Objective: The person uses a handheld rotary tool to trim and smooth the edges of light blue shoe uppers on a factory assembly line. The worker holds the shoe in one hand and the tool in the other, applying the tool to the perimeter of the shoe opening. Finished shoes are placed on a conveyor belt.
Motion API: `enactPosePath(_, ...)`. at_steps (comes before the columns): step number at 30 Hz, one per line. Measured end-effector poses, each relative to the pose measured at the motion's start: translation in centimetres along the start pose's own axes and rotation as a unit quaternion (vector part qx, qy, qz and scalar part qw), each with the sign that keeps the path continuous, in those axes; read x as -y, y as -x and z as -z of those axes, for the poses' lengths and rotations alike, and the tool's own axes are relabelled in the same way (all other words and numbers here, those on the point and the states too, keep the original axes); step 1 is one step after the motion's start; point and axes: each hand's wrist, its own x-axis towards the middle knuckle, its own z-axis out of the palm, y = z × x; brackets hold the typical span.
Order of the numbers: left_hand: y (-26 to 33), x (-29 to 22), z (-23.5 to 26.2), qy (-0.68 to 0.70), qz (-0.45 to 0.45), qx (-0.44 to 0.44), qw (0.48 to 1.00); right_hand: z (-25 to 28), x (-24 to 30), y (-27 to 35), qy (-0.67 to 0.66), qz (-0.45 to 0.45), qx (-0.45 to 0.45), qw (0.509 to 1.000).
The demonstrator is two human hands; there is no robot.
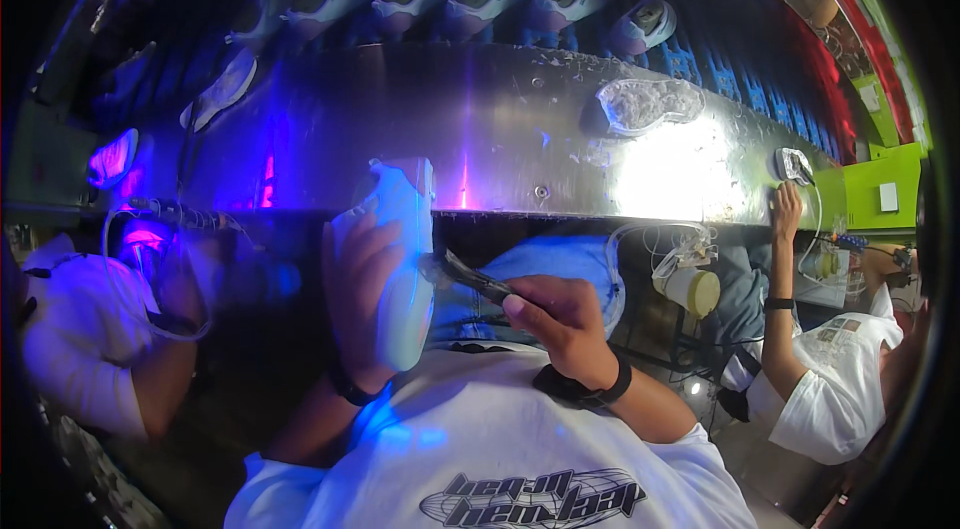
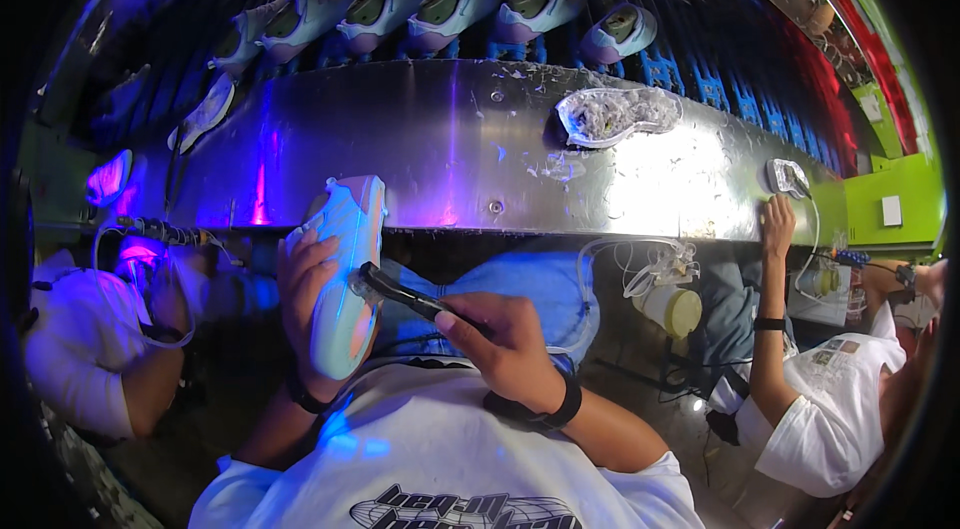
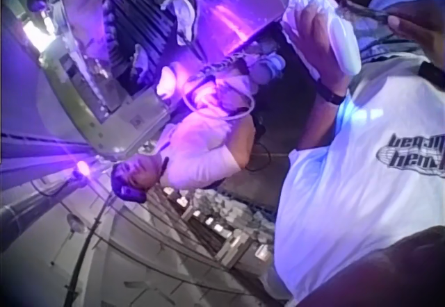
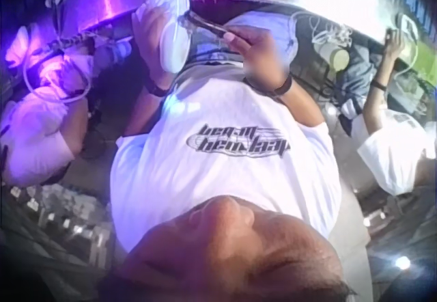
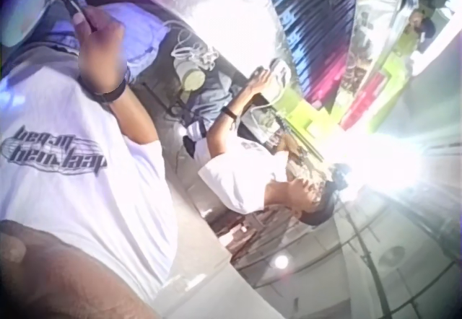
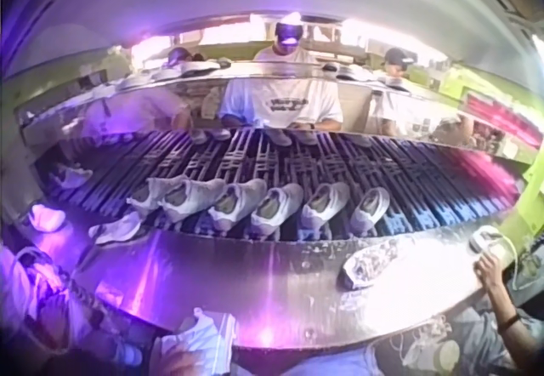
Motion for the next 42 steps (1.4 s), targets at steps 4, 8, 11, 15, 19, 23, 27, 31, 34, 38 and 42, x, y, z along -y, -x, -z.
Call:
enactPosePath(4, -1.7, -1.2, 0.6, -0.033, 0.004, 0.02, 0.999, -0.1, 0.1, 0.3, -0.01, 0.067, -0.009, 0.998)
enactPosePath(8, -2.9, -1.7, 0.3, -0.04, 0.001, 0.016, 0.999, 0.2, 0.1, 0.6, -0.012, 0.083, -0.008, 0.996)
enactPosePath(11, -3.5, -2.2, 0.4, -0.033, 0.013, 0.023, 0.999, 0.4, -0.1, 0.9, -0.003, 0.109, -0.015, 0.994)
enactPosePath(15, -4.4, -2.8, -0.3, -0.044, 0.01, 0.005, 0.999, 1.0, 0.4, 1.2, 0.014, 0.142, -0.019, 0.99)
enactPosePath(19, -6.2, -4.2, -0.1, -0.05, 0.032, 0.022, 0.998, 1.5, 1.5, 1.4, 0.068, 0.179, -0.038, 0.981)
enactPosePath(23, -7.9, -4.4, -0.3, -0.043, 0.065, 0.035, 0.996, 1.9, 3.8, 1.0, 0.124, 0.234, -0.082, 0.961)
enactPosePath(27, -9.6, -4.8, -0.1, -0.05, 0.056, 0.052, 0.996, 3.2, 5.6, 0.1, 0.194, 0.257, -0.116, 0.94)
enactPosePath(31, -10.9, -3.4, -0.2, -0.032, 0.038, 0.073, 0.996, 4.5, 7.7, -1.6, 0.239, 0.268, -0.114, 0.926)
enactPosePath(34, -11.7, -2.8, 0.3, -0.006, 0.032, 0.058, 0.998, 5.1, 8.7, -3.2, 0.261, 0.295, -0.09, 0.915)
enactPosePath(38, -12.4, -1.4, 0.3, 0.009, 0.039, 0.063, 0.997, 5.4, 8.5, -5.6, 0.246, 0.325, -0.068, 0.911)
enactPosePath(42, -13.2, -0.5, 1.2, 0.032, 0.033, 0.1, 0.994, 5.2, 7.6, -8.0, 0.2, 0.337, -0.048, 0.919)
